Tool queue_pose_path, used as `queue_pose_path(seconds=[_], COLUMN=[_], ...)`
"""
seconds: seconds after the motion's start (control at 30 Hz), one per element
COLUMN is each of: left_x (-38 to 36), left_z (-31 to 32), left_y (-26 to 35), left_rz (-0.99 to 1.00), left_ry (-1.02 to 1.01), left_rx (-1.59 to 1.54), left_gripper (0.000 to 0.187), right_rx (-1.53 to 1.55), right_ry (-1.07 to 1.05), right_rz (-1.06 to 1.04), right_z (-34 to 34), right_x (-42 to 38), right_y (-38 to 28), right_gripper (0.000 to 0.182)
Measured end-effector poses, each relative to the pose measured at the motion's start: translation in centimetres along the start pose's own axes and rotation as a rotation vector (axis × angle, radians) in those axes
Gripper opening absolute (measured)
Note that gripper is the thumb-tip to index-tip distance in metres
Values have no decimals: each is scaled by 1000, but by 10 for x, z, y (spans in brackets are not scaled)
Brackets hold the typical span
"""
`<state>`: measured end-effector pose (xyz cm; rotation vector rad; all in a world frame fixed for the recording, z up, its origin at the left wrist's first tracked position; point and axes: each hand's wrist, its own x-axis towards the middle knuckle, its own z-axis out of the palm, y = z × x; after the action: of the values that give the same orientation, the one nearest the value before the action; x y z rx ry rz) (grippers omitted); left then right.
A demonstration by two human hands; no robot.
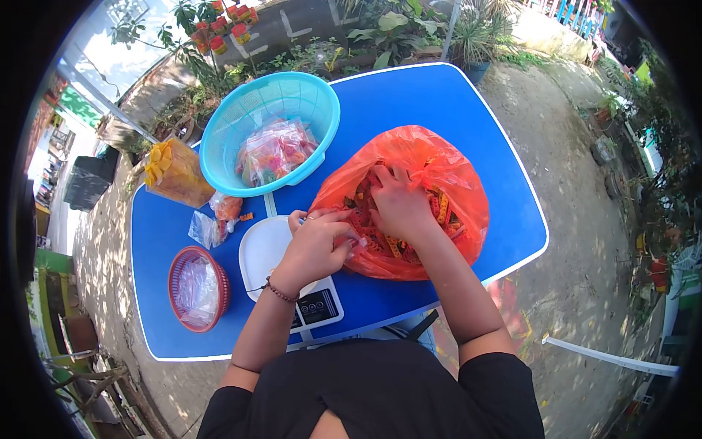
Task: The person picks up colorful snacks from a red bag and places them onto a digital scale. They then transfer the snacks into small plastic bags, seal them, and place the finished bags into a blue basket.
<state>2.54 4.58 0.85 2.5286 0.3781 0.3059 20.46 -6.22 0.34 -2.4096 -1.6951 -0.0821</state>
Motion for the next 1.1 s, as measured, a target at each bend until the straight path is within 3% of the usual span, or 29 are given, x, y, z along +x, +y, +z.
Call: queue_pose_path(seconds=[0.1,0.23,0.33,0.43,0.47,0.53,0.67,0.77,0.97,1.1], left_x=[0,-5,-13,-29,-33,-47,-82,-104,-126,-115], left_z=[-3,-8,-18,-28,-26,-37,-53,-54,-53,-51], left_y=[3,0,-7,-13,-22,-27,-41,-50,-60,-53], left_rz=[-12,-5,37,-152,-95,-216,-416,-510,-573,-511], left_ry=[-9,20,152,251,338,410,579,661,702,617], left_rx=[-60,-220,-607,-1169,-1164,-1246,-1136,-1074,-1076,-1092], left_gripper=[14,16,17,17,20,21,22,21,21,22], right_rx=[-120,-53,109,434,563,688,811,706,732,805], right_ry=[-24,52,202,252,277,381,215,168,200,267], right_rz=[-5,-10,-86,-88,-98,-190,-367,-430,-401,-295], right_z=[9,12,2,-20,-25,-24,-11,17,25,3], right_x=[2,-2,-13,-20,-21,-20,-16,-7,-3,-11], right_y=[1,1,0,-20,-29,-47,-100,-123,-133,-115], right_gripper=[21,19,15,14,15,19,18,16,15,14])
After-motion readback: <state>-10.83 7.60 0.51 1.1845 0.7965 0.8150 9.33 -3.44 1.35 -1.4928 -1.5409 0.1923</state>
